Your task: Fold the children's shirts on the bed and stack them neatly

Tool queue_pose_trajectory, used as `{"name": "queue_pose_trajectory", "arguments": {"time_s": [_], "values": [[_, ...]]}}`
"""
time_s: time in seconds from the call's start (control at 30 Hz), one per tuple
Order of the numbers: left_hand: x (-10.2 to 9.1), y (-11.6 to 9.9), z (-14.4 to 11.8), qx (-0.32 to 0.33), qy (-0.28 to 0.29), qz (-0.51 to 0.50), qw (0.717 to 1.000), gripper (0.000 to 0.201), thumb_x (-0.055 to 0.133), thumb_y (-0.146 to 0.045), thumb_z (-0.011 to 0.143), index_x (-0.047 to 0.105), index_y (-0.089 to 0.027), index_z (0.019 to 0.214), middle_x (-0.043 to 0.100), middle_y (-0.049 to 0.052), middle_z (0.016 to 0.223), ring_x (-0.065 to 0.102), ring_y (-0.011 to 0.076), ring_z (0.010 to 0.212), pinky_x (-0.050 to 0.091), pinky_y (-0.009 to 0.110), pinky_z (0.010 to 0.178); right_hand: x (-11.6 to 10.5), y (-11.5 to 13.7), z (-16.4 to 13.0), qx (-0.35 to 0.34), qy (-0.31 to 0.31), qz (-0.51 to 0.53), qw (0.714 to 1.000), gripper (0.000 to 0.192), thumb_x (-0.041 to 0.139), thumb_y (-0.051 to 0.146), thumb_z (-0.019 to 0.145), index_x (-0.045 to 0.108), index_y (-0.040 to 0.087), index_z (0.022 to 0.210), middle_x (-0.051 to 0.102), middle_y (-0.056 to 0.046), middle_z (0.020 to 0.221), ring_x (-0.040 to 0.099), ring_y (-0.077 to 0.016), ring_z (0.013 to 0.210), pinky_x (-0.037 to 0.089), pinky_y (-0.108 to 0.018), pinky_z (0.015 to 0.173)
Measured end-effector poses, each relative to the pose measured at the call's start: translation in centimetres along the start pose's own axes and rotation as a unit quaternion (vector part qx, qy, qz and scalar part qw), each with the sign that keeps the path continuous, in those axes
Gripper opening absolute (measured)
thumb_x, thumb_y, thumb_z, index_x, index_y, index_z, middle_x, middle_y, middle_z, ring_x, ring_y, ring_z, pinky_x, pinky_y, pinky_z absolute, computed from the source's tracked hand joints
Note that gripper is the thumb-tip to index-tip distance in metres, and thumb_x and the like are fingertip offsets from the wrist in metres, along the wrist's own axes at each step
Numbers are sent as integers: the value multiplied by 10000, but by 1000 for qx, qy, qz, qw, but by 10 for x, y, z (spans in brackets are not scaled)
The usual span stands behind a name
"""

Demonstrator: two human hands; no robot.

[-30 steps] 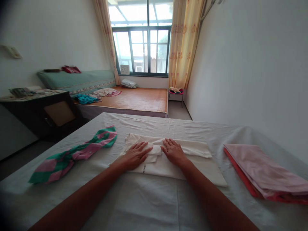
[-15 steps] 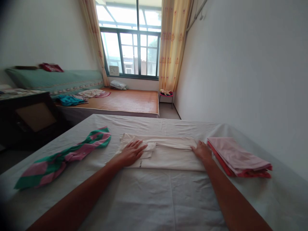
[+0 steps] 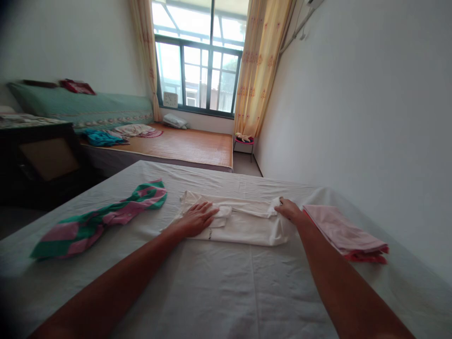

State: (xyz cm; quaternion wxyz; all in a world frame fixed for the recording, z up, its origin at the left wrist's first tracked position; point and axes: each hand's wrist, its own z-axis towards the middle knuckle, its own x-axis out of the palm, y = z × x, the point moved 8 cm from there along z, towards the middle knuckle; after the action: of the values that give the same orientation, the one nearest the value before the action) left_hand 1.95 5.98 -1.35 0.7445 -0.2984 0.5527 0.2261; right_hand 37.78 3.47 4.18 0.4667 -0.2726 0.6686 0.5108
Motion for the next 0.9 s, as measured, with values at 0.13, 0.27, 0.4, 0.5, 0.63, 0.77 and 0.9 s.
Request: {"name": "queue_pose_trajectory", "arguments": {"time_s": [0.13, 0.27, 0.4, 0.5, 0.63, 0.77, 0.9], "values": [[2, 2, 0, 1, -3, 9, 1000, 489, 241, -516, 956, 355, -377, 1411, 326, 43, 1504, 264, 251, 1387, 183, 458, 1113, 26, 59, -1, -18, 60, 29, 998, 342, 617, 211, 714, 602, 117, 1042, 668, -78, 820, 630, -176, 720, 466, -231, 605], [2, 2, 0, -2, -3, 6, 1000, 487, 258, -510, 955, 356, -374, 1412, 323, 36, 1506, 267, 260, 1385, 179, 463, 1114, 69, 100, -14, 0, 127, 54, 990, 288, 604, 169, 728, 585, 119, 1010, 577, -7, 567, 577, -143, 487, 462, -235, 472], [1, 2, -1, -3, 0, 7, 1000, 489, 253, -512, 955, 353, -374, 1413, 323, 46, 1505, 269, 268, 1384, 191, 472, 1107, 92, 120, -27, 4, 142, 74, 987, 319, 631, 196, 741, 564, 119, 1043, 551, 7, 541, 565, -154, 436, 466, -257, 420], [0, 1, -2, -1, 0, 6, 1000, 491, 249, -512, 955, 352, -372, 1414, 326, 51, 1503, 271, 269, 1383, 193, 474, 1106, 100, 125, -33, -5, 161, 95, 982, 427, 668, 299, 751, 533, 134, 1121, 589, -3, 578, 594, -171, 466, 484, -269, 434], [0, 2, -3, -2, -2, 2, 1000, 487, 263, -511, 952, 361, -373, 1408, 334, 39, 1500, 275, 266, 1380, 194, 468, 1107, 85, 106, -31, -19, 133, 145, 980, 418, 530, 475, 848, 533, 175, 1138, 679, -76, 824, 644, -163, 583, 509, -276, 538], [0, 2, -2, -2, -2, -1, 1000, 483, 275, -506, 950, 371, -369, 1404, 341, 48, 1495, 278, 273, 1378, 202, 473, 1102, 54, 54, -26, -26, 5, 1, 1000, 393, 580, 474, 805, 600, 136, 1006, 671, -157, 985, 651, -224, 849, 481, -295, 701], [-3, 1, -3, 6, -11, -6, 1000, 457, 319, -467, 950, 384, -380, 1394, 354, 42, 1488, 294, 279, 1368, 214, 484, 1095, 66, 21, -36, -4, 54, 5, 999, 488, 677, 510, 686, 617, 109, 957, 686, -131, 892, 641, -234, 807, 462, -284, 646]]}}
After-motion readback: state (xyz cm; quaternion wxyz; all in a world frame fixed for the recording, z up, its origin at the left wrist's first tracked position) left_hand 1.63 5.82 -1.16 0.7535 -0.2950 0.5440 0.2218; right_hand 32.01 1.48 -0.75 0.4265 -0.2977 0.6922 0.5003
